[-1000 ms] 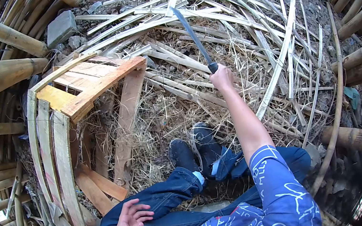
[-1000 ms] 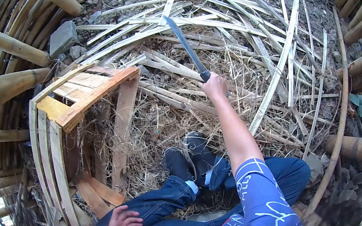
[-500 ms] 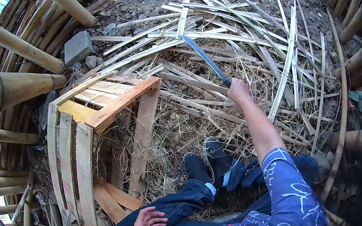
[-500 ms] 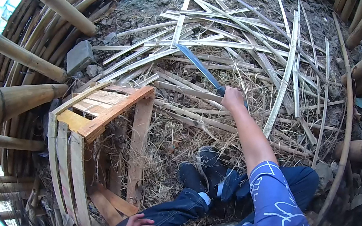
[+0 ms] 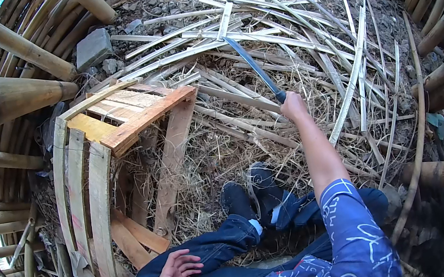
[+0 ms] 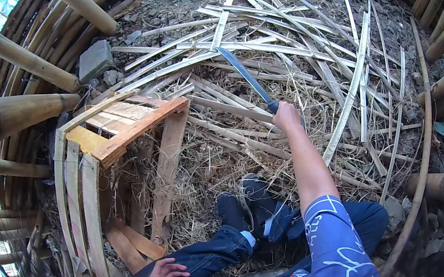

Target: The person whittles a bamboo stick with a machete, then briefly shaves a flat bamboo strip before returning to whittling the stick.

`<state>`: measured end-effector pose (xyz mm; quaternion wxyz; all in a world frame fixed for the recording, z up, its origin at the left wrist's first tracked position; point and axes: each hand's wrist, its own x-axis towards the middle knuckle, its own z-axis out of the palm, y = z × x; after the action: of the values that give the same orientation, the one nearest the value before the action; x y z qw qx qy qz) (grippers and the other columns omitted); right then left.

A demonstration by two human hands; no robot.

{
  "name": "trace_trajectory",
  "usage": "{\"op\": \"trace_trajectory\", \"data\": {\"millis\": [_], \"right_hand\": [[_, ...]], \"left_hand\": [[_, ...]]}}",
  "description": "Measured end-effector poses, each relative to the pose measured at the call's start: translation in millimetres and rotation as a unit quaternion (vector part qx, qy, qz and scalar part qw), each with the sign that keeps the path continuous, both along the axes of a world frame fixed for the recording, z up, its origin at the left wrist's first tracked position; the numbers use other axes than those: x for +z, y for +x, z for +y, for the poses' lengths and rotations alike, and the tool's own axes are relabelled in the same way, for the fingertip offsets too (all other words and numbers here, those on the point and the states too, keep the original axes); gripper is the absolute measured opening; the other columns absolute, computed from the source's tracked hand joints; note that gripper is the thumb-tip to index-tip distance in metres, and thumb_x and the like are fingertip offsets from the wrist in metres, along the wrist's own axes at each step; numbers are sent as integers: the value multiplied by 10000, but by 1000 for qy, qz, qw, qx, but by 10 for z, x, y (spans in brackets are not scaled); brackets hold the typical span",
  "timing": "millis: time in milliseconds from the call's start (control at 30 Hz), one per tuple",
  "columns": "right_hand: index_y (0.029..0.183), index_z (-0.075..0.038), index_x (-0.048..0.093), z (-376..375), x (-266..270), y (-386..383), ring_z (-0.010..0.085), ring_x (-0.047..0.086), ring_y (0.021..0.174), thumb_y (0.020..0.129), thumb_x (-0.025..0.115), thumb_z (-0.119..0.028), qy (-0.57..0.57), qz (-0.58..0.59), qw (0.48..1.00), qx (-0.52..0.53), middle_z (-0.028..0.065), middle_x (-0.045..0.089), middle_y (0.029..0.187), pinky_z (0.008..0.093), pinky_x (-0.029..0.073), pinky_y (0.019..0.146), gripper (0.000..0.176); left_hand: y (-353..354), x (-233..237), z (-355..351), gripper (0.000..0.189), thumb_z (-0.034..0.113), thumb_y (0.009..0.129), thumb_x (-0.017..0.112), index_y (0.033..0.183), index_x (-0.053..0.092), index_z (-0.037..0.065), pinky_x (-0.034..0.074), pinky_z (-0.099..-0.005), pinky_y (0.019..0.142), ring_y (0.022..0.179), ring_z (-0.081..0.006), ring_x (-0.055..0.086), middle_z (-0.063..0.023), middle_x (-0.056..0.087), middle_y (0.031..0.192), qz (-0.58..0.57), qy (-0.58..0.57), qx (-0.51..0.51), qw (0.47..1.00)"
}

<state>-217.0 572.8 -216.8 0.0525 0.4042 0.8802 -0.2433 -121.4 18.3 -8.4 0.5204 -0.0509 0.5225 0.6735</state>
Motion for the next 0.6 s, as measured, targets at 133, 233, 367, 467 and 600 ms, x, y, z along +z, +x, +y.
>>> {"op": "trace_trajectory", "data": {"millis": [133,233,367,467,600], "right_hand": [[1034,-22,638,51,-108,61,395,645,1024,800,599,-108,-11,-52,997,59,245,674,1051,472,515,893,253],[1061,-42,628,-1,-214,161,374,646,1034,751,703,-172,8,-69,997,19,221,678,1066,443,519,893,345],[1058,-42,630,-163,91,180,366,647,1042,796,647,-154,0,-78,997,-1,216,678,1069,452,516,892,286],[1034,-44,639,-158,121,228,367,661,997,788,649,-139,17,-57,998,1,215,688,1023,449,523,873,263],[990,-52,644,-134,15,344,372,681,905,767,706,-193,81,-30,996,28,203,702,928,451,537,835,271]], "left_hand": [[-21,-15,-21,765,51,796,742,1420,302,53,452,-447,1021,1194,-321,550,-203,491,1312,-4,9,0,1000],[-14,-37,-35,768,48,794,745,1421,301,57,453,-444,1019,1194,-314,551,-199,490,1314,-14,7,1,1000],[-1,14,-2,780,44,788,753,1423,302,63,453,-434,1021,1196,-304,548,-190,491,1317,0,4,-5,1000],[-11,26,2,785,42,784,757,1424,303,65,451,-427,1024,1196,-295,546,-182,492,1316,8,6,-15,1000],[-7,-10,-10,783,34,786,754,1426,304,67,448,-420,1027,1196,-285,545,-172,492,1317,5,-2,-21,1000]]}}
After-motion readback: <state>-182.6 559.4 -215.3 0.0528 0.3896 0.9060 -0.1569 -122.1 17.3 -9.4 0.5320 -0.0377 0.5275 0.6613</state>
